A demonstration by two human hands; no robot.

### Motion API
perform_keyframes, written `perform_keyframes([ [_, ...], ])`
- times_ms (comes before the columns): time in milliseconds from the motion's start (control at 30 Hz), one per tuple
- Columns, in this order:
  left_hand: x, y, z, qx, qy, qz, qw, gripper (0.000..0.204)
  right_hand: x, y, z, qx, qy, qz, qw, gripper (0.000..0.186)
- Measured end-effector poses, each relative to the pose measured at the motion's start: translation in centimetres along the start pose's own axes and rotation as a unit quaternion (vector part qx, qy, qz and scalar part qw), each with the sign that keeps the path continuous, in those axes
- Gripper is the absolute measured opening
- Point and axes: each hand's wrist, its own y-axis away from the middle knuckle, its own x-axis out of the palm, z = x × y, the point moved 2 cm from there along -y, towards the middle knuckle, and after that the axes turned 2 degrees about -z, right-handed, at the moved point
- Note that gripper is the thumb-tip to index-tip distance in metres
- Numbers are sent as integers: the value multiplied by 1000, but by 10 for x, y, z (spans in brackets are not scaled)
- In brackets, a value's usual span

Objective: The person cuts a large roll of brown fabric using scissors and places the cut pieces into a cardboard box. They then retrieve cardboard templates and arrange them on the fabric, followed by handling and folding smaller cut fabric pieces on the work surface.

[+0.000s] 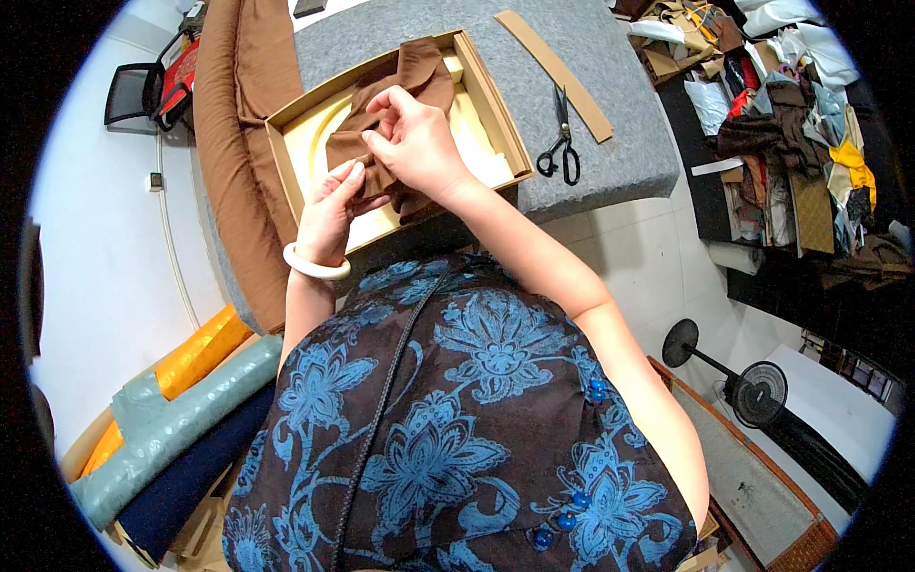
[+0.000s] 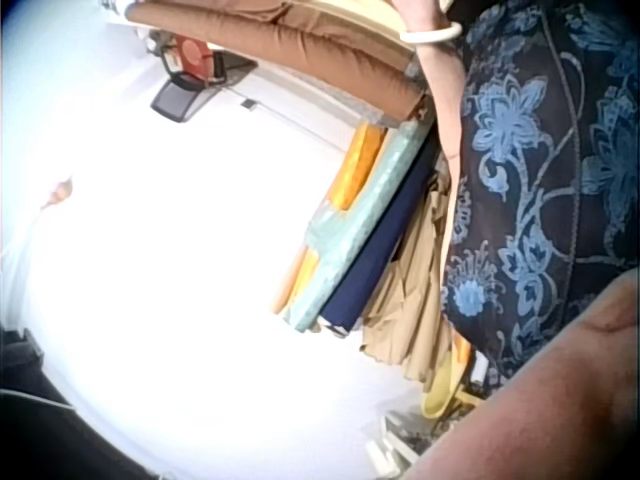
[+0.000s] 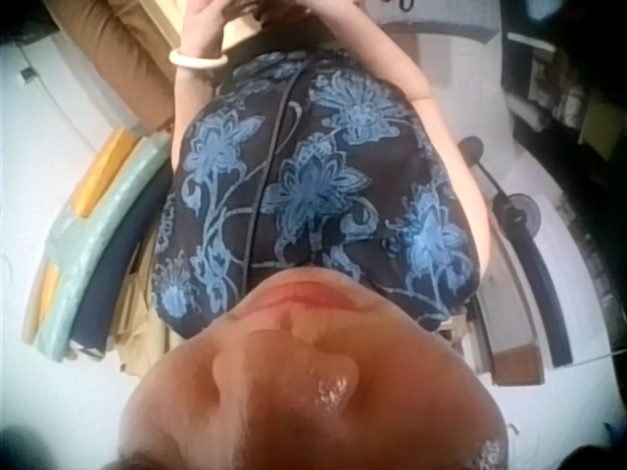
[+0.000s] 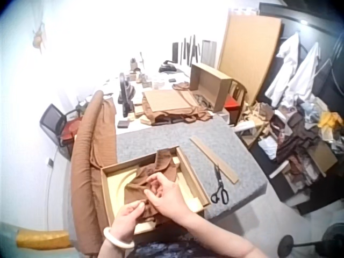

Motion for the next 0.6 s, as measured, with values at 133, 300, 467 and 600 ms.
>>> perform_keyframes([
  [133,-3,3,-6,6,-65,-30,997,25,1,0,12,-124,94,-35,987,26],
  [300,3,5,-16,-31,13,21,999,26,13,1,20,-163,37,0,986,21],
  [467,4,11,-20,-63,144,10,988,29,13,10,8,-27,-119,66,990,22],
  [600,9,5,-13,-39,33,13,999,25,11,9,-2,-32,-170,64,983,22],
])
